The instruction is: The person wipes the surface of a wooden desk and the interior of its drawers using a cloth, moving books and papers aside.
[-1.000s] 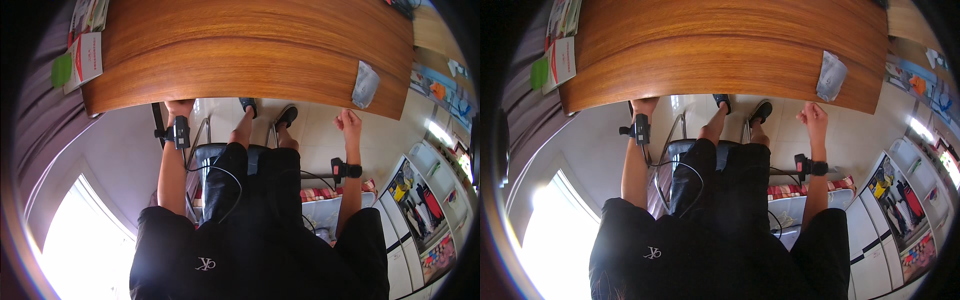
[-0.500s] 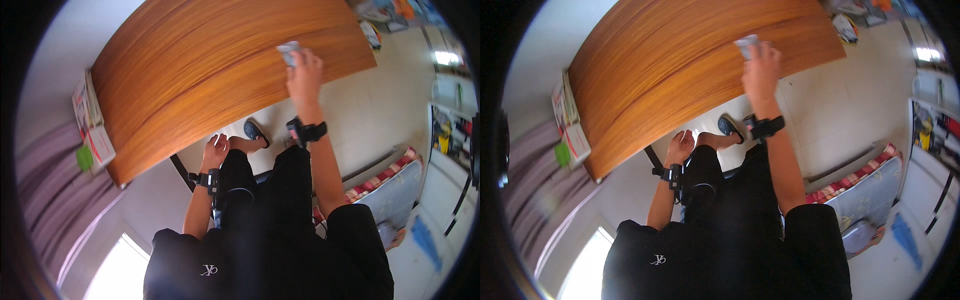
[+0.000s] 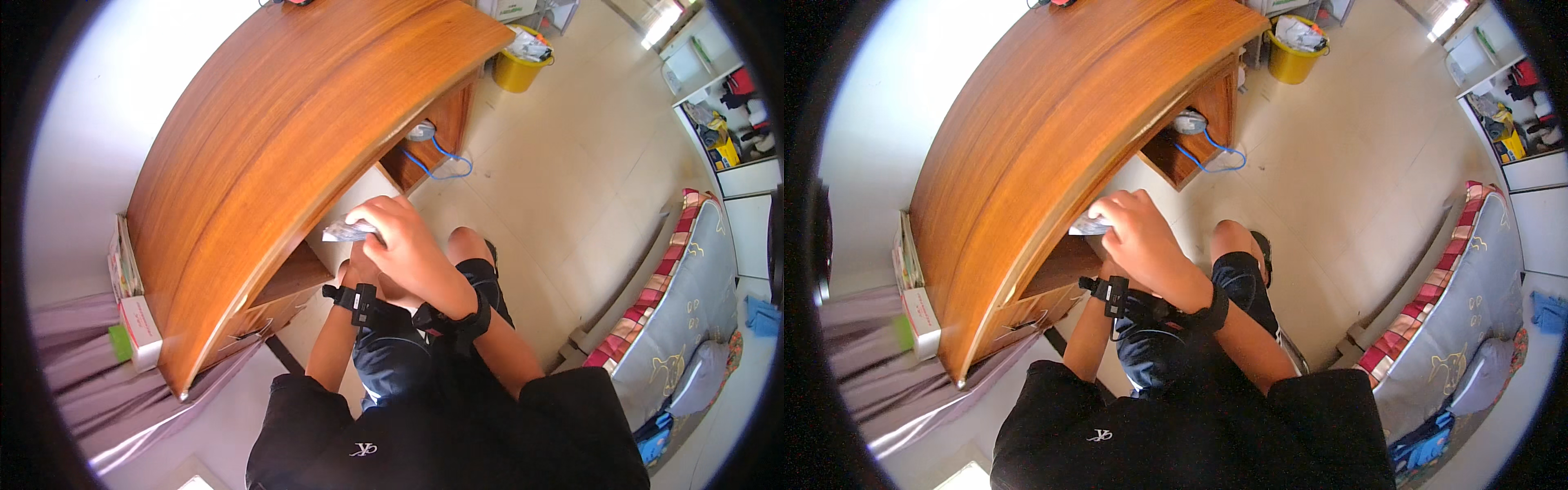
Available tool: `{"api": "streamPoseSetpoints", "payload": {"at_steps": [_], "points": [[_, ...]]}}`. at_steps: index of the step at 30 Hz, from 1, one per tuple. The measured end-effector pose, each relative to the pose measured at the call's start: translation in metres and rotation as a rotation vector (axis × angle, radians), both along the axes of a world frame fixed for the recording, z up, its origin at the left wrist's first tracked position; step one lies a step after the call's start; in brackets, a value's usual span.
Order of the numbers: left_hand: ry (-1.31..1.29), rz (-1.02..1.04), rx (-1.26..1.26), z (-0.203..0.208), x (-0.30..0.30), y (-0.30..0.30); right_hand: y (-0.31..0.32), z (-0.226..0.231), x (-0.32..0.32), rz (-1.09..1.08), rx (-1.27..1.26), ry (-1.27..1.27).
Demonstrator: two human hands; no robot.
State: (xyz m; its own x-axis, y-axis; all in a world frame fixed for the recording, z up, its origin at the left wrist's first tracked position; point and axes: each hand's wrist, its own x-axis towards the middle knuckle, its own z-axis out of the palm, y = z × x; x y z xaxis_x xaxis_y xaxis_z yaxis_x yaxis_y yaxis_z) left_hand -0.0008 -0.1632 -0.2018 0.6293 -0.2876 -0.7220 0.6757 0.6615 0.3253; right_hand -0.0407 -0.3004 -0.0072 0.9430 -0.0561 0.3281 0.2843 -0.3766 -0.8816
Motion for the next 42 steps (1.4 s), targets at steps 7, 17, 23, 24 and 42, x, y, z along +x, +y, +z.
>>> {"api": "streamPoseSetpoints", "payload": {"at_steps": [7,17,23,24,42], "points": [[0.027,0.091,-0.115,-0.017,-0.06,0.032,-0.011,-0.049,-0.088,-0.114,0.085,0.078],[-0.031,0.364,-0.163,0.044,-0.116,0.106,-0.046,-0.064,-0.128,-0.137,0.166,0.042],[-0.042,0.739,-0.202,0.048,-0.169,0.187,-0.067,-0.089,-0.118,-0.292,0.666,0.024],[-0.036,0.838,-0.164,0.049,-0.18,0.198,-0.071,-0.088,-0.113,-0.438,0.74,0.003],[-0.207,1.103,-0.216,0.044,-0.268,0.283,0.041,0.012,-0.103,-0.047,0.739,-0.032]]}}
